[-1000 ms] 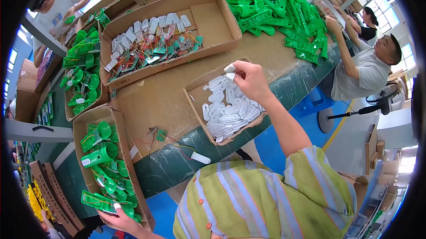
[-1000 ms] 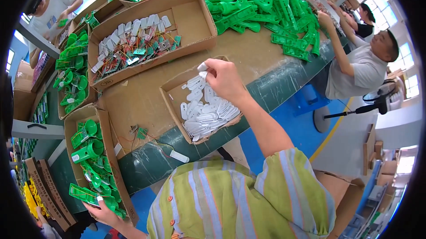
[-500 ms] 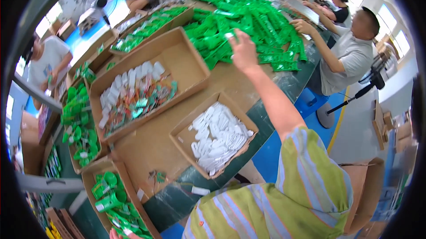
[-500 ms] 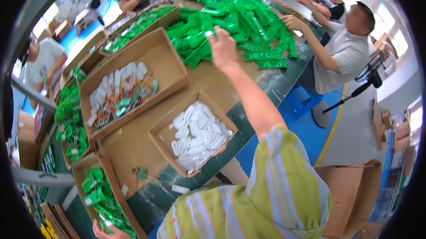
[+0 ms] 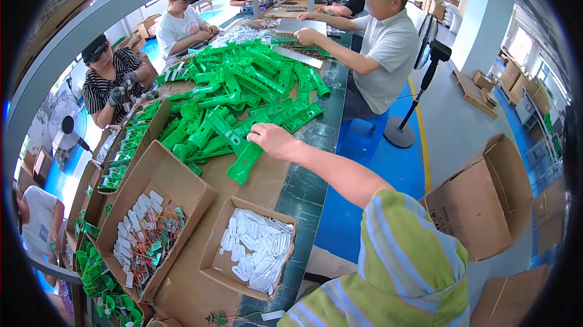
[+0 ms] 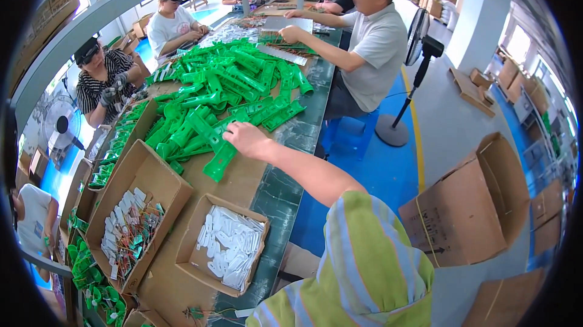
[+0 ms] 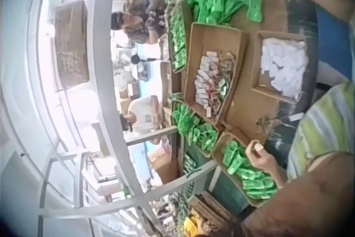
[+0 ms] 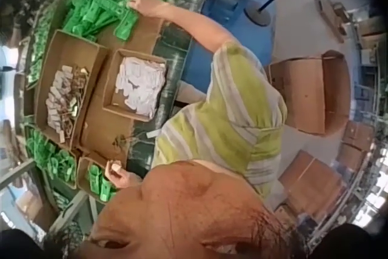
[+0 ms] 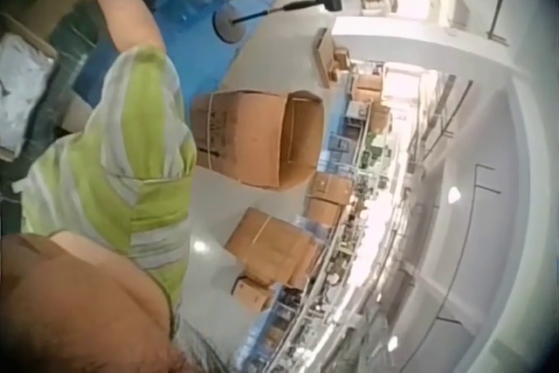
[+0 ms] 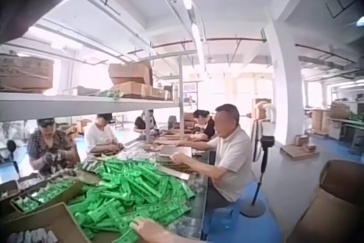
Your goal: Assembling electronic components and diffusers into green plastic light fixture housings.
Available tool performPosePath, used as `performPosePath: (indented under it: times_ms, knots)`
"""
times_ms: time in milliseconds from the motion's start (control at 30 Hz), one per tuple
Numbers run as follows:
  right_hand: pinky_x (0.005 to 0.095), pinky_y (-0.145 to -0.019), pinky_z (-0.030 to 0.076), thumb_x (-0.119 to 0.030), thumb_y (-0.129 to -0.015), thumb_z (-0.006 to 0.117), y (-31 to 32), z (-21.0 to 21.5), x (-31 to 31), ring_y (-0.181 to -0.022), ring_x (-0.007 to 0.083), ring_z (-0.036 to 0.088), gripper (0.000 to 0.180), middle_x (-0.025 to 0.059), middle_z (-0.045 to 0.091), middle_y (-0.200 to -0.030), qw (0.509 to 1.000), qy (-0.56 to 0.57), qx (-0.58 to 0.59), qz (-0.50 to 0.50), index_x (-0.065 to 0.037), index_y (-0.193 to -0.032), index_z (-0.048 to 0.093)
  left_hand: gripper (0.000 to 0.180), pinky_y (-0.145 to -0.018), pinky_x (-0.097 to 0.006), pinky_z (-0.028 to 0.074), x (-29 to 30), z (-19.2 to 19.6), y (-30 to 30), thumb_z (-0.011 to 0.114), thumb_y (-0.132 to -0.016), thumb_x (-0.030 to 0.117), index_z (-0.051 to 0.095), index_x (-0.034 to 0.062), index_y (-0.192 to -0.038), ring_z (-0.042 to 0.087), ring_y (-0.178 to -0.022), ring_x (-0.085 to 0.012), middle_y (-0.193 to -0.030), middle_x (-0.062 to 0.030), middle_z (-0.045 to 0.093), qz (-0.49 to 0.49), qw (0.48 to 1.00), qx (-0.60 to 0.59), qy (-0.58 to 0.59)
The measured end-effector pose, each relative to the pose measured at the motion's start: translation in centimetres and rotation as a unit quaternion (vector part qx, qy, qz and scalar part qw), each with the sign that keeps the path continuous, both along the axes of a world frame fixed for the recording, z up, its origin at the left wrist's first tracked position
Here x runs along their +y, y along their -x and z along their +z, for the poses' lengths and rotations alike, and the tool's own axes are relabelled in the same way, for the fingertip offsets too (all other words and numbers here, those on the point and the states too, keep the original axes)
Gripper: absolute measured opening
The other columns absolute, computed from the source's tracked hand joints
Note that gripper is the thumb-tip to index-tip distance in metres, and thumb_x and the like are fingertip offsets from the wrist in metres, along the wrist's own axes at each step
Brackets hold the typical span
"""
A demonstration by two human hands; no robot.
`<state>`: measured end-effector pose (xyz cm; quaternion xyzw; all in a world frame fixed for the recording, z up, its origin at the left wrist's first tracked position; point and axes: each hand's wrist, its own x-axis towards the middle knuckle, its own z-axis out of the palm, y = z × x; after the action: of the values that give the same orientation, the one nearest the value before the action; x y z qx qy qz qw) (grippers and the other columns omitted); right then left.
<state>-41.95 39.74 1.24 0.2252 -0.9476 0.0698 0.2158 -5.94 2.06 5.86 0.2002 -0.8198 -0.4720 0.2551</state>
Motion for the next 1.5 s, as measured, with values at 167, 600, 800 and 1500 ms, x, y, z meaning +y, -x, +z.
performPosePath:
  times_ms: [167, 600, 800, 1500]
  knots:
    - [0.0375, -0.088, 0.044, -0.001, -0.075, 0.052, -6.4, 7.2, -8.1, -0.101, 0.0287, 0.052, 0.028, 0.0131, 0.054, -0.101, 0.921, 0.193, 0.061, 0.334, -0.007, -0.102, 0.054, 0.042, -0.078, -0.039, 0.046, 1.9, -0.8, 4.2, 0.043, -0.091, 0.032, 0.049, -0.002, -0.115, 0.056, -0.091, -0.026, -0.104, -0.0145, 0.058, -0.212, 0.824, 0.042, -0.523]
    - [0.0376, -0.066, 0.05, -0.008, -0.067, 0.055, -18.0, -3.9, -15.2, -0.088, 0.0257, 0.055, 0.014, 0.0114, 0.055, -0.084, 0.952, -0.042, -0.214, 0.216, -0.003, -0.08, 0.055, 0.036, -0.069, -0.035, 0.042, 0.7, -2.8, 1.4, 0.044, -0.089, 0.023, 0.044, -0.0035, -0.113, 0.049, -0.078, -0.0221, -0.091, -0.0115, 0.053, -0.125, 0.802, 0.031, -0.584]
    - [0.0382, -0.065, 0.049, -0.008, -0.065, 0.056, -17.0, -4.2, -15.9, -0.074, 0.0279, 0.059, 0.009, 0.011, 0.059, -0.075, 0.938, 0.07, -0.183, 0.286, -0.006, -0.073, 0.059, 0.048, -0.047, -0.022, 0.036, 1.2, -3.5, 1.6, 0.054, -0.078, 0.014, 0.04, 0.0001, -0.122, 0.045, -0.056, -0.0096, -0.082, -0.0055, 0.051, -0.104, 0.878, 0.045, -0.466]
    - [0.0228, -0.069, 0.049, 0.006, -0.076, 0.06, -23.7, 1.7, -24.6, -0.08, 0.0102, 0.059, 0.029, 0.0063, 0.059, -0.086, 0.493, 0.466, -0.666, 0.311, -0.001, -0.098, 0.043, 0.089, -0.091, -0.032, 0.04, 2.1, -3.3, -0.2, 0.065, -0.074, 0.013, 0.006, 0.0055, -0.14, 0.047, -0.11, -0.0206, -0.124, -0.0123, 0.043, -0.13, 0.951, 0.039, -0.277]
